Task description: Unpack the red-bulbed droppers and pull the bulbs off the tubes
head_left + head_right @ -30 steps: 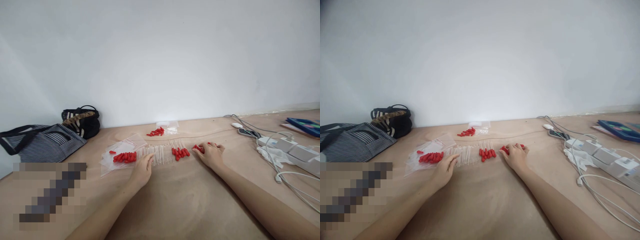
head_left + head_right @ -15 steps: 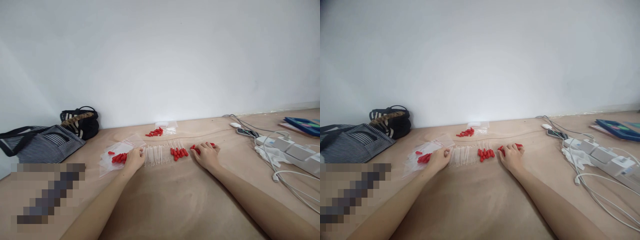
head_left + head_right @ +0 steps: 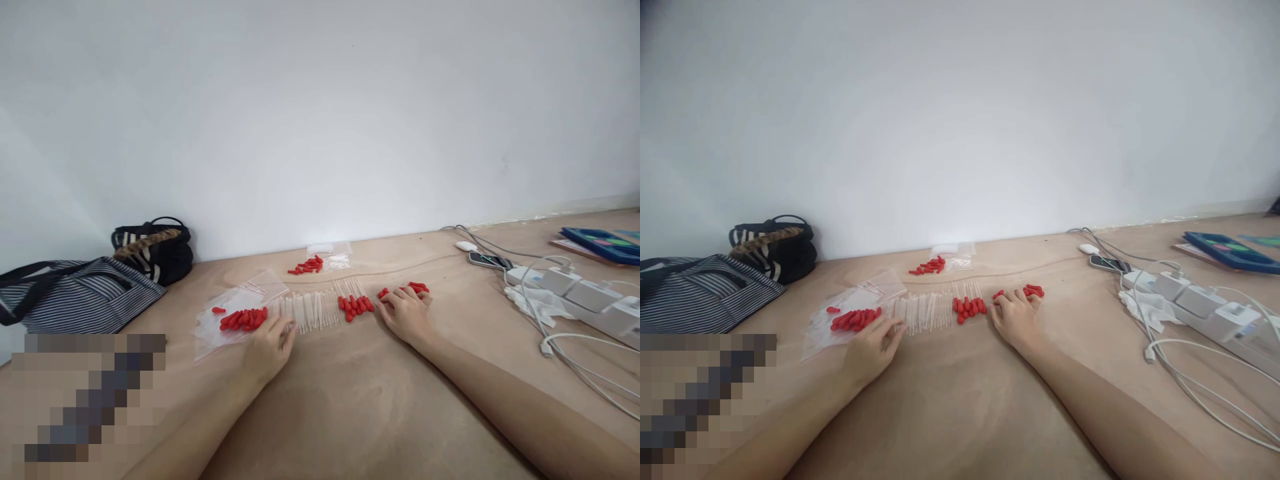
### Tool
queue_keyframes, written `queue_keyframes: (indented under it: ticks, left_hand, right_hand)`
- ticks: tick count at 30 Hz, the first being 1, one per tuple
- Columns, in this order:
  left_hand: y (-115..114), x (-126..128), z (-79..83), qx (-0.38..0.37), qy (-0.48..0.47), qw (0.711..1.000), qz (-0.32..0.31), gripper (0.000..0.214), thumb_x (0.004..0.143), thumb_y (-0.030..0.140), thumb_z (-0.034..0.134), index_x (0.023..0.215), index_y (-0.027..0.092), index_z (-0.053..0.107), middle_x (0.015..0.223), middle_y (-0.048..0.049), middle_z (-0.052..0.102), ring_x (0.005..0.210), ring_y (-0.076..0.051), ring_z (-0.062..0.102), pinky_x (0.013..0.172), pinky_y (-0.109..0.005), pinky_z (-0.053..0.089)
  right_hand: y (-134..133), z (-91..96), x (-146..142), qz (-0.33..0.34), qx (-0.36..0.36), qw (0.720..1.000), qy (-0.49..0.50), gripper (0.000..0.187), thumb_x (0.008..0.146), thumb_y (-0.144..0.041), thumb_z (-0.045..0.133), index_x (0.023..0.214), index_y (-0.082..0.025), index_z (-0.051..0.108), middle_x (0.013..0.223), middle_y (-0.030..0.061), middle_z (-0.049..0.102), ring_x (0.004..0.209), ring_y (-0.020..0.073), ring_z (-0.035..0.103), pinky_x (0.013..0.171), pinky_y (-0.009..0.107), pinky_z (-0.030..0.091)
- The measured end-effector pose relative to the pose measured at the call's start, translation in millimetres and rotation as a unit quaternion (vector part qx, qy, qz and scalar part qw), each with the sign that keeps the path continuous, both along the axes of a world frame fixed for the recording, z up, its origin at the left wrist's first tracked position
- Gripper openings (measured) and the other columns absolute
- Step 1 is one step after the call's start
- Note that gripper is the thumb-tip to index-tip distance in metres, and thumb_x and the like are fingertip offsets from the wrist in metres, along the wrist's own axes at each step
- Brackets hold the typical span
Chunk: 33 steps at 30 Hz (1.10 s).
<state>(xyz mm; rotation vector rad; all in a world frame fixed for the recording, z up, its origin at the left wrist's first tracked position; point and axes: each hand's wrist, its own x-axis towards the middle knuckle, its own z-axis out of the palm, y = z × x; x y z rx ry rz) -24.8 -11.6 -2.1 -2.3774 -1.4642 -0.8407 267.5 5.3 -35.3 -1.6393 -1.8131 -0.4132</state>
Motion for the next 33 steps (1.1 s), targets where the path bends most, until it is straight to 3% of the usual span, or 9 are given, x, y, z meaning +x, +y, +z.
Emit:
queue_keyframes:
  ticks: [2, 5, 15, 23, 29, 33]
  left_hand:
    - [-17, -2, -7.5, 0.004, 0.01, 0.996, -0.091, 0.021, 0.085, 0.027, 0.041, 0.078, 0.019, 0.06, 0.066, -0.0006, 0.058, 0.058, -0.011, 0.055, 0.056, -0.02, 0.042]
    - [-31, -1, -10.7, -0.009, 0.003, 0.991, -0.134, 0.021, 0.086, 0.025, 0.041, 0.076, 0.019, 0.059, 0.063, 0.0006, 0.056, 0.054, -0.01, 0.053, 0.052, -0.019, 0.04]
    - [-28, 8, -3.3, -0.032, 0.0, 0.989, -0.147, 0.022, 0.085, 0.024, 0.042, 0.072, 0.018, 0.059, 0.062, 0.0001, 0.056, 0.053, -0.01, 0.052, 0.05, -0.019, 0.04]
    - [-23, 16, -7.7, -0.036, 0.017, 0.988, -0.152, 0.021, 0.084, 0.023, 0.042, 0.072, 0.018, 0.058, 0.061, 0.0003, 0.055, 0.053, -0.01, 0.051, 0.051, -0.02, 0.039]
    - [-19, 23, -10.9, -0.048, 0.016, 0.986, -0.157, 0.02, 0.084, 0.022, 0.042, 0.073, 0.019, 0.058, 0.064, -0.0005, 0.057, 0.055, -0.011, 0.053, 0.053, -0.021, 0.04]
    - [-16, 29, -12.2, -0.06, -0.011, 0.985, -0.162, 0.022, 0.085, 0.023, 0.041, 0.074, 0.017, 0.06, 0.066, -0.0023, 0.058, 0.059, -0.013, 0.054, 0.056, -0.023, 0.042]
  right_hand:
    - [-2, 1.5, -6, 0.009, -0.003, 1.0, 0.001, 0.033, 0.084, -0.039, 0.042, 0.069, -0.02, 0.065, 0.074, 0.0045, 0.064, 0.078, 0.0184, 0.047, 0.074, 0.036, 0.018]
    - [-4, 5.8, -13, 0.021, -0.019, 1.0, -0.005, 0.035, 0.087, -0.034, 0.038, 0.071, -0.021, 0.066, 0.072, 0.0036, 0.064, 0.075, 0.0177, 0.047, 0.074, 0.036, 0.018]
    - [-5, 9.4, -19, 0.05, -0.052, 0.997, -0.028, 0.03, 0.086, -0.036, 0.04, 0.08, -0.024, 0.067, 0.073, 0.0038, 0.063, 0.081, 0.0195, 0.047, 0.076, 0.037, 0.018]
    - [4, 0.9, -18, 0.053, -0.05, 0.997, -0.009, 0.033, 0.087, -0.029, 0.04, 0.066, -0.018, 0.063, 0.072, 0.0053, 0.064, 0.078, 0.0178, 0.047, 0.073, 0.035, 0.017]
    - [6, 1.3, -18, 0.045, -0.004, 0.999, 0.018, 0.03, 0.085, -0.025, 0.044, 0.06, -0.016, 0.058, 0.068, 0.0035, 0.063, 0.073, 0.016, 0.046, 0.071, 0.034, 0.016]
    - [-4, 7.8, -24, 0.078, 0.086, 0.991, 0.061, 0.028, 0.084, -0.024, 0.045, 0.061, -0.017, 0.058, 0.061, 0.0007, 0.059, 0.067, 0.0137, 0.045, 0.071, 0.033, 0.017]
